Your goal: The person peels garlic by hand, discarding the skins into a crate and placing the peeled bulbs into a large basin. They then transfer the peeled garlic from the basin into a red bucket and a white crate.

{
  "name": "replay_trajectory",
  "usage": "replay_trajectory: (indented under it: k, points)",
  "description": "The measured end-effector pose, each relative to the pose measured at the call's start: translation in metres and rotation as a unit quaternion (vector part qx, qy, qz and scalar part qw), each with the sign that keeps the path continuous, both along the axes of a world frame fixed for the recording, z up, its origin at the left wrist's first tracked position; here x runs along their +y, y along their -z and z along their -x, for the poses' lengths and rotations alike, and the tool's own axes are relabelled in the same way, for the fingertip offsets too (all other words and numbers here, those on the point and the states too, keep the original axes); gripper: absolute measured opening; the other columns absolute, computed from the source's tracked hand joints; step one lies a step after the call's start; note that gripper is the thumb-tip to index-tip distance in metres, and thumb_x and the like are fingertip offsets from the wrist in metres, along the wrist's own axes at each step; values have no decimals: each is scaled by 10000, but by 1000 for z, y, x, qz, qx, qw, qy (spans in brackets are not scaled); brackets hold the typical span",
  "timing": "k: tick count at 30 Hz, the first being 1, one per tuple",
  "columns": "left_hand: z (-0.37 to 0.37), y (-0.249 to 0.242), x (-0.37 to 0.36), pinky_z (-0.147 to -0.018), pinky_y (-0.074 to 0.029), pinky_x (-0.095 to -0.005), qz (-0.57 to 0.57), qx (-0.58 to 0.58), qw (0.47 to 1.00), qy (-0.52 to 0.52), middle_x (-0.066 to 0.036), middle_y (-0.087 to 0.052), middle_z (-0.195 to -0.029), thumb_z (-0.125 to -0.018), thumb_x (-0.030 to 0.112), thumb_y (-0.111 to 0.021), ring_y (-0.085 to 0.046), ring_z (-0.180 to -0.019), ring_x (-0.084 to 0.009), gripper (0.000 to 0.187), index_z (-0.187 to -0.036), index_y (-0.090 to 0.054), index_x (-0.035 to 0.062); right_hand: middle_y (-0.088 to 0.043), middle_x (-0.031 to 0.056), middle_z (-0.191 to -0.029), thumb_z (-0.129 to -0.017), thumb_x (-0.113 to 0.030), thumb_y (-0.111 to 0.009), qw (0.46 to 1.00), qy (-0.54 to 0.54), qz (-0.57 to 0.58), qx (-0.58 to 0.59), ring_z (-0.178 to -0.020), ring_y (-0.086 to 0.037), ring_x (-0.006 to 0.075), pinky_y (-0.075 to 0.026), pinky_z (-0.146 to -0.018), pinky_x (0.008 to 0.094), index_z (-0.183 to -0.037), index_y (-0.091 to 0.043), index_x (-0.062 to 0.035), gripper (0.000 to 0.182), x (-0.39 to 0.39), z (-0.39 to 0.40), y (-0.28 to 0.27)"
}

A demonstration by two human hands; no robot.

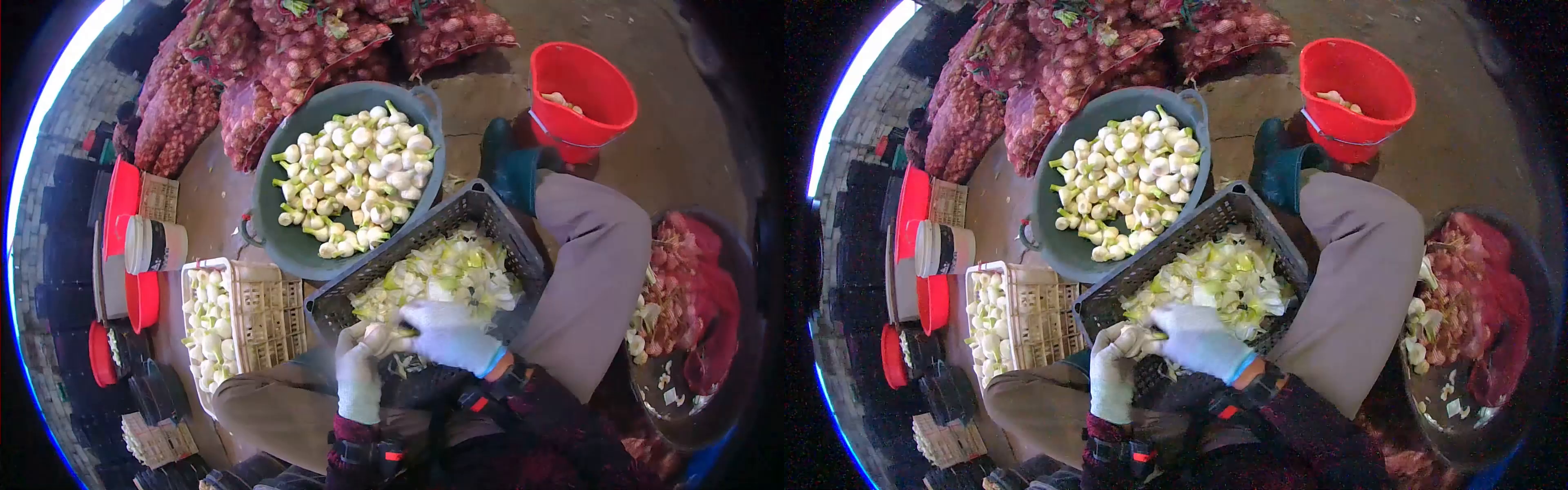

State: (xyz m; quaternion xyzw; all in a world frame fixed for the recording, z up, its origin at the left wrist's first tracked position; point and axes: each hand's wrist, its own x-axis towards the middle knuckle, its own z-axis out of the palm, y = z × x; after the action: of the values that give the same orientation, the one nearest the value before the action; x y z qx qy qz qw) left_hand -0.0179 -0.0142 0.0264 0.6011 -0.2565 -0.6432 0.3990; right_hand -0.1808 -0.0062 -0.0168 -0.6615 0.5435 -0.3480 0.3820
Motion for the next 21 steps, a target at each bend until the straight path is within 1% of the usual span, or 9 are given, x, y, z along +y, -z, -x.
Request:
replay_trajectory:
  k: [4,6,9,10,13,15,17,19,21]
  points:
    - [-3,-11,-5,-847,-512,-368,2,-30,999,30,-160,-609,-1054,-822,72,-642,-634,-947,-248,415,-1166,-484,-97,-651,204,-885,-868,-373,-646,991,-6,-99,-86,-818,-645,337,-498,-719,409,-1022,-652,-5,399,-3,-10,17]
    - [-4,-11,-3,-958,-457,-364,56,34,997,48,-173,-587,-1156,-830,87,-637,-588,-1081,-258,509,-1259,-454,-115,-664,201,-917,-910,-284,-615,940,50,-226,-250,-828,-655,297,-503,-752,389,-1050,-634,36,350,-6,-11,22]
    - [-12,-15,1,-1036,-389,-361,76,73,989,101,-172,-553,-1241,-844,134,-652,-517,-1191,-257,593,-1329,-421,-117,-672,176,-1051,-939,-291,-580,897,60,-305,-315,-951,-646,281,-497,-816,385,-1122,-619,16,360,-7,-1,3]
    - [-14,-8,6,-1043,-377,-350,66,23,992,101,-167,-535,-1274,-871,177,-644,-493,-1213,-241,609,-1356,-412,-108,-672,190,-1001,-941,-284,-577,971,98,-122,-182,-922,-650,307,-497,-796,388,-1101,-613,15,341,0,-11,16]
    - [-17,4,7,-849,-461,-272,4,-50,995,84,-85,-600,-1106,-864,309,-697,-579,-952,-151,601,-1284,-492,-70,-666,205,-951,-939,-268,-578,951,-14,-200,-235,-896,-650,338,-498,-784,396,-1049,-615,11,302,-9,-23,3]
    - [-22,16,8,-833,-464,-269,-3,-9,997,75,-76,-604,-1085,-878,323,-680,-583,-938,-149,575,-1268,-502,-61,-662,214,-911,-931,-254,-578,948,-17,-230,-217,-866,-655,354,-505,-759,410,-1016,-616,2,272,-10,-27,1]
    - [-23,17,11,-818,-467,-266,-2,35,997,70,-66,-607,-1064,-892,338,-662,-586,-924,-148,551,-1252,-512,-51,-666,207,-889,-925,-260,-582,980,68,-120,-145,-833,-658,356,-510,-730,421,-1019,-615,-6,273,-7,-35,18]
    - [-22,11,13,-923,-449,-312,42,100,994,19,-112,-605,-1124,-900,321,-632,-583,-1044,-201,530,-1237,-514,-70,-667,205,-870,-919,-261,-583,982,112,-74,-133,-813,-656,364,-509,-706,429,-1023,-609,-13,271,-8,-30,28]
    - [-24,8,17,-941,-453,-345,70,131,989,-2,-136,-589,-1167,-876,353,-656,-584,-1069,-234,610,-1276,-474,-70,-661,196,-836,-917,-262,-580,941,217,-243,-94,-797,-650,363,-506,-695,434,-1020,-614,-21,264,-16,-16,23]
